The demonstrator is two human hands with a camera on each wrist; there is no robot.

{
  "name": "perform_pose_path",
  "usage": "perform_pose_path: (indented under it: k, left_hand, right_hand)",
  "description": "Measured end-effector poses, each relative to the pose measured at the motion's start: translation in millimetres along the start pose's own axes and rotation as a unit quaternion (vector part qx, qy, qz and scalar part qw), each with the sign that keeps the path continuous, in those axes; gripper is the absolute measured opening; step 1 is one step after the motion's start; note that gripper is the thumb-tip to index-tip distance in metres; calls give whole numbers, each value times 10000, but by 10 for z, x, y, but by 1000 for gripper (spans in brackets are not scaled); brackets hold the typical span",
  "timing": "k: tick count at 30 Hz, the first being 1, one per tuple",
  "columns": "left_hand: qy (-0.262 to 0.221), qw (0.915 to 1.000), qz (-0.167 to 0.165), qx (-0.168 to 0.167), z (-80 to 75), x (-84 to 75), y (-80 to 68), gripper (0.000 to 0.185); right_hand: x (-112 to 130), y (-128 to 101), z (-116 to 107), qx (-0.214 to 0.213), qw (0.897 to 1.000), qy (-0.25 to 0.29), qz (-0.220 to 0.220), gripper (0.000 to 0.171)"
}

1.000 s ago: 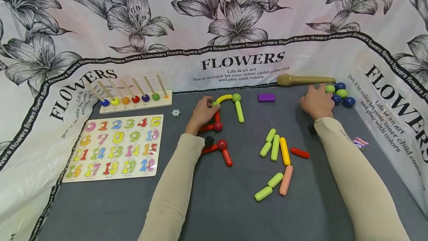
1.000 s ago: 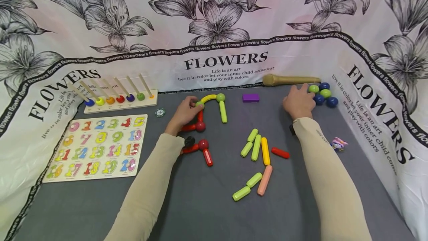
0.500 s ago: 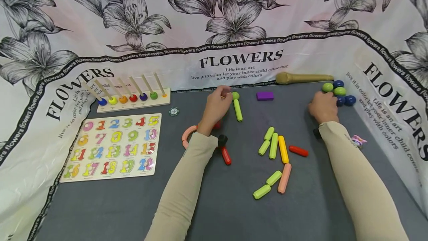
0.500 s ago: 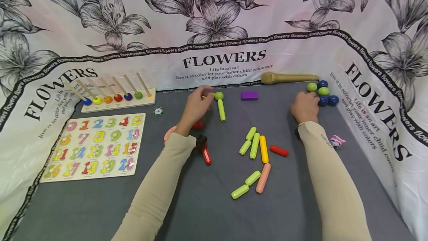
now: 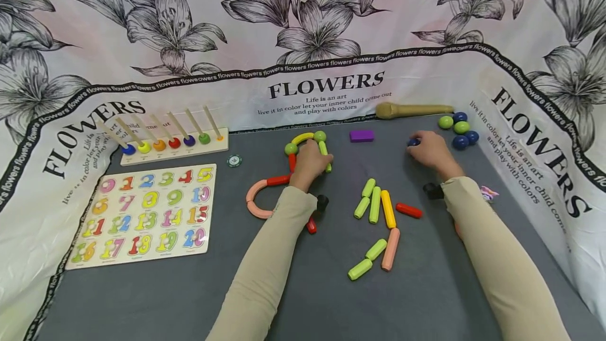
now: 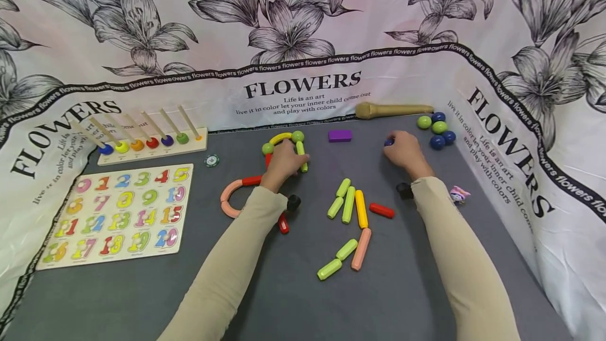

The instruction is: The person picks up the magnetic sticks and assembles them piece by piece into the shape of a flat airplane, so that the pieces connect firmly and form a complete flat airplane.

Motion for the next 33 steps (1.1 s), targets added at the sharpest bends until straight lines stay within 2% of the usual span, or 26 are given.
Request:
perform_pose_path:
  k: [3,5,9,16,24,29,33]
  left_hand:
    - [-82,9999,-32,-100,-5,15,11,21]
    - [-251,9996,-23,-140,-15,36,9,19]
    - [-647,9978,77,-145,-54,42,-42,24]
    - [-1183,9926,82,260,-118,49,-66,37]
    - [-1293,9907,-163,377,-121,74,-24,52]
    - [-1251,9916,-60,310,-116,78,-34,44]
    - [-1211,9921,99,314,-124,69,-53,23]
  right_hand:
    - [179,-31,84,283,9990,308,-145,50]
    - [303,-47,147,436,9975,488,-261,52]
    - [545,-53,284,711,9929,788,-542,51]
    - [882,5,607,867,9868,625,-1216,39]
    - [1163,41,913,1278,9751,796,-1631,34]
    - [1296,70,1016,1381,9744,753,-1606,35]
    - [1351,108,1058,1353,9770,627,-1527,35]
Point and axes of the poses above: each hand's wrist, its own y-axis towards the middle knuckle, its own z-axis out of the palm, x = y × z, the point moved 4 cm from there along y, towards the middle knuckle, and after that the axes turned 13 degrees about x, right-handed, at the moved point
